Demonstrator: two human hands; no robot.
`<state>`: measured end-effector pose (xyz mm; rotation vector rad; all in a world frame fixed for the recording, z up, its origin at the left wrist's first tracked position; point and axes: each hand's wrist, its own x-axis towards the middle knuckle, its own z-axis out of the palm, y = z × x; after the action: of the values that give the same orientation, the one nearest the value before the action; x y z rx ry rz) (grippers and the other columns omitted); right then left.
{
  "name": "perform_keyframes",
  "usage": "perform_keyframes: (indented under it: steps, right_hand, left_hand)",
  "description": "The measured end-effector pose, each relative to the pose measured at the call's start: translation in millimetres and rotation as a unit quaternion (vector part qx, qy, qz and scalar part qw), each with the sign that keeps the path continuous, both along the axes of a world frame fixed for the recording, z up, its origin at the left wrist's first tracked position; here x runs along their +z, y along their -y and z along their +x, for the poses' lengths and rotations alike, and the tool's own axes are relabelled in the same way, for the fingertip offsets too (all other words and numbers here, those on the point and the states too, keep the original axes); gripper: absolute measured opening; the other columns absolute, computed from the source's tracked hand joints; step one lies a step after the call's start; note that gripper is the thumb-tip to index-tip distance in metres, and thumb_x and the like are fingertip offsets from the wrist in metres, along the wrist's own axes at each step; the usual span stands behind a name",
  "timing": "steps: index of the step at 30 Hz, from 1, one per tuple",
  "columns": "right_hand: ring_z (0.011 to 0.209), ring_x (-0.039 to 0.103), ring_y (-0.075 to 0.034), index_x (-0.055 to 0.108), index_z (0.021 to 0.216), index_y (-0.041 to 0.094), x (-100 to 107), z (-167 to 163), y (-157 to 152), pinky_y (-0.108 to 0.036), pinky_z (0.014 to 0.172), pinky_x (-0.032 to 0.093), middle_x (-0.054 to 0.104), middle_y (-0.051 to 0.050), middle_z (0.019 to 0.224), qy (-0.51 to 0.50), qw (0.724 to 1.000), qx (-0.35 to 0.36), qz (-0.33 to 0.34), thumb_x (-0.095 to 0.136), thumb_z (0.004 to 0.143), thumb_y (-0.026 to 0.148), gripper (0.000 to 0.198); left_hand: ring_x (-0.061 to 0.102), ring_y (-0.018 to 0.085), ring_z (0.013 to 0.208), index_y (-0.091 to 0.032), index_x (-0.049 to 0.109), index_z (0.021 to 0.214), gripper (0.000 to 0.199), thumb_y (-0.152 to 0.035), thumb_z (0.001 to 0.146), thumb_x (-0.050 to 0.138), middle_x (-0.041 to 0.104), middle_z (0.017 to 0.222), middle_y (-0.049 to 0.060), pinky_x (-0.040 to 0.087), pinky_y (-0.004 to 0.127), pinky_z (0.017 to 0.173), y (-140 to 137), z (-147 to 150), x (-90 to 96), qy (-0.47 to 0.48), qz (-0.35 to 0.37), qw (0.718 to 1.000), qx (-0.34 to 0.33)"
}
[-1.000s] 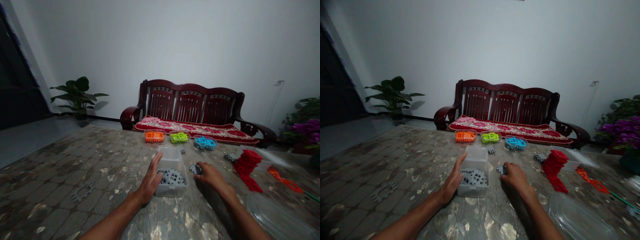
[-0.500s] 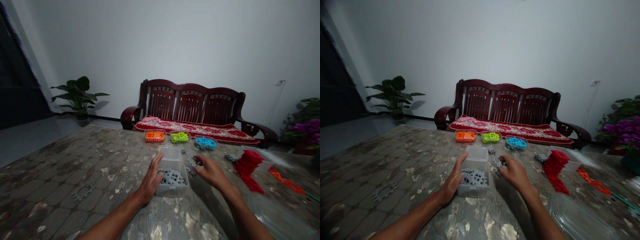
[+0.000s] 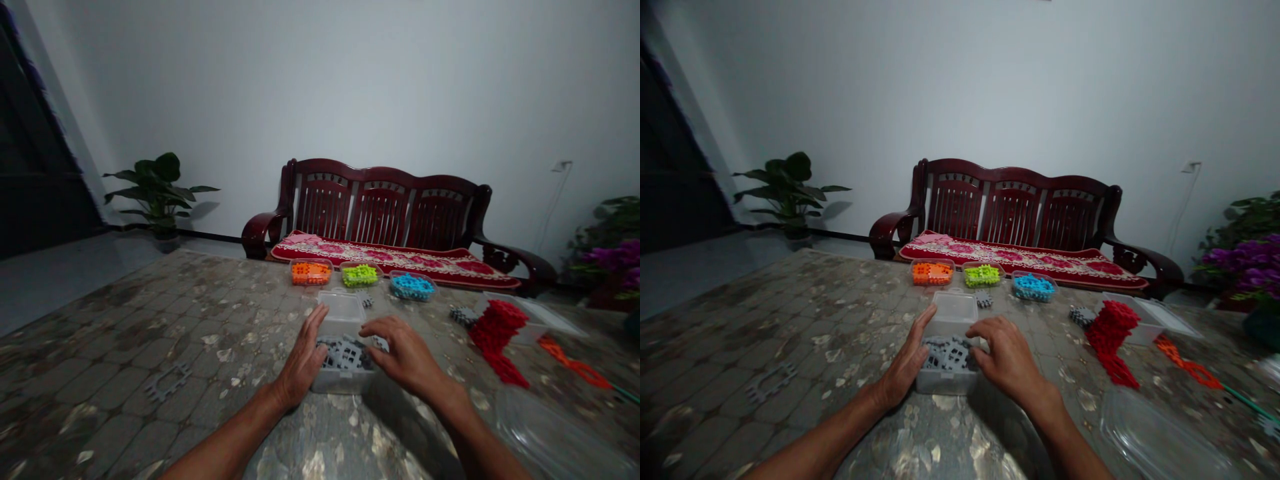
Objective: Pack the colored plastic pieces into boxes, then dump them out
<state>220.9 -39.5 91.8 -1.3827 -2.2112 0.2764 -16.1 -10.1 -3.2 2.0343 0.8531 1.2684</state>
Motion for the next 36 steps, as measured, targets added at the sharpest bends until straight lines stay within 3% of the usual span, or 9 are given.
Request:
perform_keyframes:
  steps: [5, 9, 12, 15, 17, 24, 30, 36]
  right_hand:
    - [0.105, 0.065, -0.025, 0.076, 0.1, 0.025, -4, -1, -3, -0.041, 0.096, 0.046, 0.076, -0.005, 0.105, -0.01, 0.999, 0.04, 0.016, 0.059, 0.087, 0.02, 0.022]
    - [0.108, 0.066, -0.025, 0.076, 0.105, 0.023, -14, 19, -20, -0.041, 0.099, 0.046, 0.076, -0.007, 0.11, -0.041, 0.996, -0.078, 0.009, 0.053, 0.088, 0.024, 0.028]
    - [0.12, 0.062, -0.03, 0.071, 0.121, 0.017, -28, 39, -33, -0.042, 0.103, 0.044, 0.071, -0.013, 0.125, 0.027, 0.983, -0.171, -0.06, 0.057, 0.085, 0.027, 0.039]
    - [0.125, 0.059, -0.034, 0.062, 0.134, 0.015, -42, 49, -39, -0.041, 0.1, 0.045, 0.066, -0.017, 0.133, 0.118, 0.96, -0.207, -0.146, 0.067, 0.079, 0.031, 0.057]
    - [0.123, 0.059, -0.034, 0.059, 0.137, 0.016, -47, 49, -39, -0.04, 0.096, 0.045, 0.066, -0.018, 0.132, 0.156, 0.95, -0.215, -0.164, 0.069, 0.078, 0.034, 0.062]
    - [0.111, 0.066, -0.031, 0.065, 0.122, 0.014, -49, 40, -35, -0.035, 0.087, 0.046, 0.07, -0.019, 0.121, 0.21, 0.944, -0.214, -0.138, 0.056, 0.082, 0.018, 0.04]
    - [0.104, 0.069, -0.028, 0.06, 0.13, 0.014, -39, 47, -36, -0.036, 0.088, 0.05, 0.073, -0.016, 0.116, 0.091, 0.968, -0.206, -0.113, 0.062, 0.075, 0.018, 0.056]
    - [0.096, 0.068, -0.024, 0.061, 0.13, 0.019, -3, 28, -15, -0.038, 0.089, 0.053, 0.072, -0.009, 0.117, -0.057, 0.993, -0.1, -0.018, 0.063, 0.075, 0.028, 0.056]
  left_hand:
    - [0.014, 0.03, 0.156, -0.024, 0.021, 0.16, 0.062, -0.048, 0.105, 0.033, 0.018, 0.168, 0.01, 0.01, 0.052, 0.128, 0, 0, -1.7, -0.001, 0.0, 1.0, 0.0]
    - [0.014, 0.03, 0.156, -0.025, 0.021, 0.16, 0.061, -0.048, 0.105, 0.032, 0.018, 0.169, 0.009, 0.01, 0.05, 0.128, -3, 0, -5.9, 0.0, 0.007, 1.0, -0.002]
    - [0.015, 0.03, 0.156, -0.025, 0.023, 0.16, 0.061, -0.05, 0.105, 0.031, 0.019, 0.169, 0.009, 0.01, 0.05, 0.128, -5, 0, -8.8, 0.004, 0.014, 1.0, -0.001]
    - [0.015, 0.03, 0.156, -0.024, 0.025, 0.159, 0.061, -0.05, 0.105, 0.031, 0.019, 0.168, 0.01, 0.01, 0.05, 0.128, -6, 0, -9.8, 0.003, 0.011, 1.0, 0.001]
    - [0.015, 0.03, 0.156, -0.023, 0.025, 0.159, 0.061, -0.051, 0.104, 0.031, 0.02, 0.168, 0.011, 0.01, 0.051, 0.128, -6, 0, -9.3, 0.005, 0.012, 1.0, 0.002]
    - [0.014, 0.03, 0.156, -0.023, 0.023, 0.159, 0.064, -0.053, 0.104, 0.031, 0.019, 0.168, 0.011, 0.009, 0.051, 0.128, -3, 0, -5.3, 0.007, 0.005, 1.0, -0.006]
    - [0.01, 0.03, 0.156, -0.024, 0.02, 0.16, 0.066, -0.056, 0.104, 0.03, 0.014, 0.169, 0.01, 0.006, 0.05, 0.128, -2, 0, -3.6, 0.013, -0.003, 1.0, -0.018]
    - [0.01, 0.029, 0.156, -0.024, 0.019, 0.16, 0.069, -0.06, 0.103, 0.03, 0.015, 0.169, 0.011, 0.005, 0.05, 0.127, 0, 1, -0.9, 0.016, -0.011, 1.0, -0.021]
